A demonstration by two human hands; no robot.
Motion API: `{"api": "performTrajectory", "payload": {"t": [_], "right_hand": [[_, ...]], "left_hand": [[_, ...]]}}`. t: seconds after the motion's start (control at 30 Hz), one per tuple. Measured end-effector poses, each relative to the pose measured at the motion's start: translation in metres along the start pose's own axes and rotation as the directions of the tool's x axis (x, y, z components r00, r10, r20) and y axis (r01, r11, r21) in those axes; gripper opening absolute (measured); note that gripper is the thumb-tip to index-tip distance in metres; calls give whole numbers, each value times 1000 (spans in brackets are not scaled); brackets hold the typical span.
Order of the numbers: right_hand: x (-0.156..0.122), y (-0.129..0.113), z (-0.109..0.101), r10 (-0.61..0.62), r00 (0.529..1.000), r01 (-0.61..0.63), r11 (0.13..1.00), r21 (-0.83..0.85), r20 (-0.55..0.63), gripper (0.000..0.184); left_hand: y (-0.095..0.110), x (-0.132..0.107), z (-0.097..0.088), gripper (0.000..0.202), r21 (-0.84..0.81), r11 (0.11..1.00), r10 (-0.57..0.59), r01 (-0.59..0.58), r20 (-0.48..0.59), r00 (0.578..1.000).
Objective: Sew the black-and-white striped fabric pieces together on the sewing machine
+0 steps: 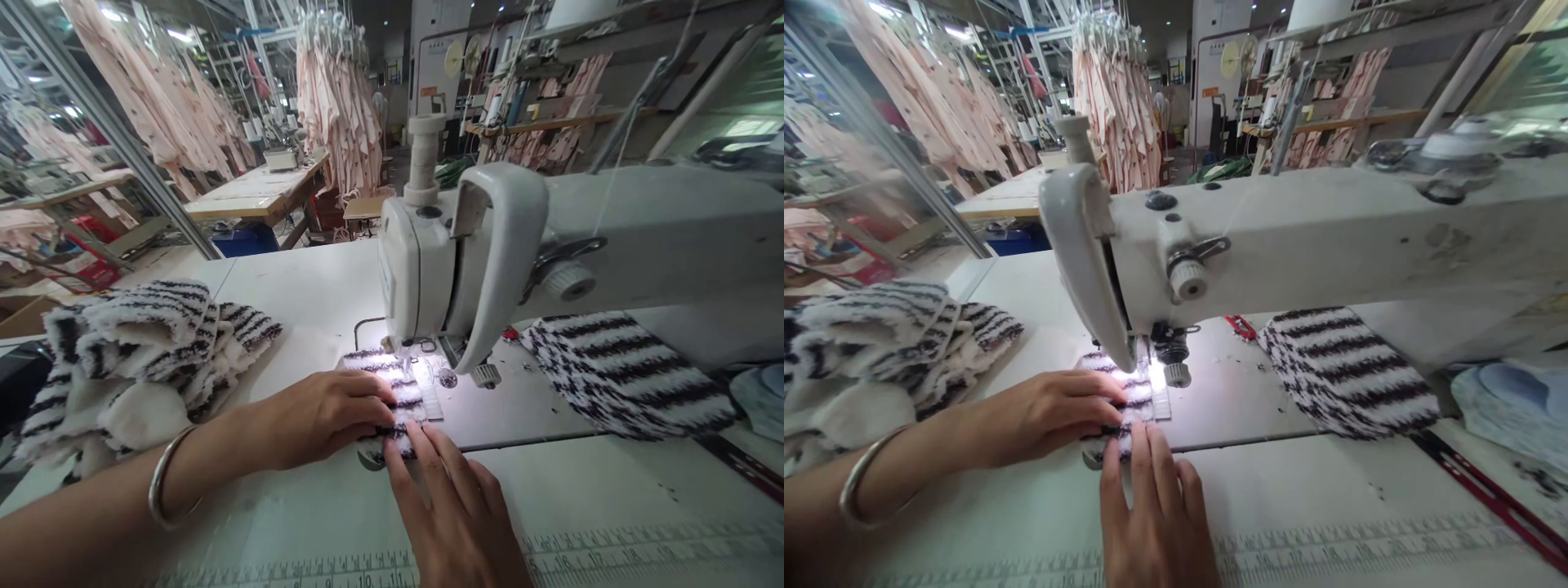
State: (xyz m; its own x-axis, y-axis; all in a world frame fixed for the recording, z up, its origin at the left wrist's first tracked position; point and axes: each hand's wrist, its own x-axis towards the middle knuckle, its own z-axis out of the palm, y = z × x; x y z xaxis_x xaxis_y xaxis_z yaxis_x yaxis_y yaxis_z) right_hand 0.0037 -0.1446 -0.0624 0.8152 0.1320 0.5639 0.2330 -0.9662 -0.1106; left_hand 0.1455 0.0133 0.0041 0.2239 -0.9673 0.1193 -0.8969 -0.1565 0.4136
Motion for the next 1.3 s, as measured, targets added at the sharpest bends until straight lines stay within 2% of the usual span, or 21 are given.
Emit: {"api": "performTrajectory", "payload": {"t": [0.13, 0.23, 0.4, 0.53, 0.63, 0.8, 0.93, 1.1, 1.2, 1.3], "right_hand": [[9, 8, 5, -68, 998, 68, 997, -32, 0, 44], [16, 14, 7, -72, 997, 73, 997, -31, 20, 46], [25, 26, 7, -59, 998, 59, 995, 80, -5, 53], [32, 42, 1, -46, 994, 24, 975, 220, 96, 57], [41, 58, -5, -35, 986, -3, 974, 227, 166, 57], [53, 76, -11, -113, 982, 86, 981, 174, 150, 56], [43, 56, -5, -107, 988, 95, 989, 114, 109, 60], [19, 17, 11, 25, 1000, -26, 999, 41, 15, 62], [15, 17, 12, 24, 999, -26, 998, 53, 31, 63], [18, 30, 7, -15, 995, 3, 994, 113, 101, 61]], "left_hand": [[-8, 3, -2, 23, 4, 1000, -20, 20, -19, 1000], [-10, 6, -4, 22, 22, 999, -26, 27, -52, 998], [-9, 9, -4, 24, 91, 993, -74, 82, -86, 994], [-7, 9, 3, 23, 183, 978, -78, 105, -149, 986], [-6, 5, 11, 22, 234, 960, -114, 155, -179, 977], [4, 5, 16, 17, 302, 921, -201, 246, -171, 964], [5, 12, 7, 13, 348, 905, -211, 244, -130, 969], [-5, 11, -6, 20, 204, 974, -95, 100, -35, 995], [-5, 8, -6, 24, 181, 977, -104, 110, -42, 994], [0, 5, 0, 23, 170, 975, -133, 144, -71, 989]]}}
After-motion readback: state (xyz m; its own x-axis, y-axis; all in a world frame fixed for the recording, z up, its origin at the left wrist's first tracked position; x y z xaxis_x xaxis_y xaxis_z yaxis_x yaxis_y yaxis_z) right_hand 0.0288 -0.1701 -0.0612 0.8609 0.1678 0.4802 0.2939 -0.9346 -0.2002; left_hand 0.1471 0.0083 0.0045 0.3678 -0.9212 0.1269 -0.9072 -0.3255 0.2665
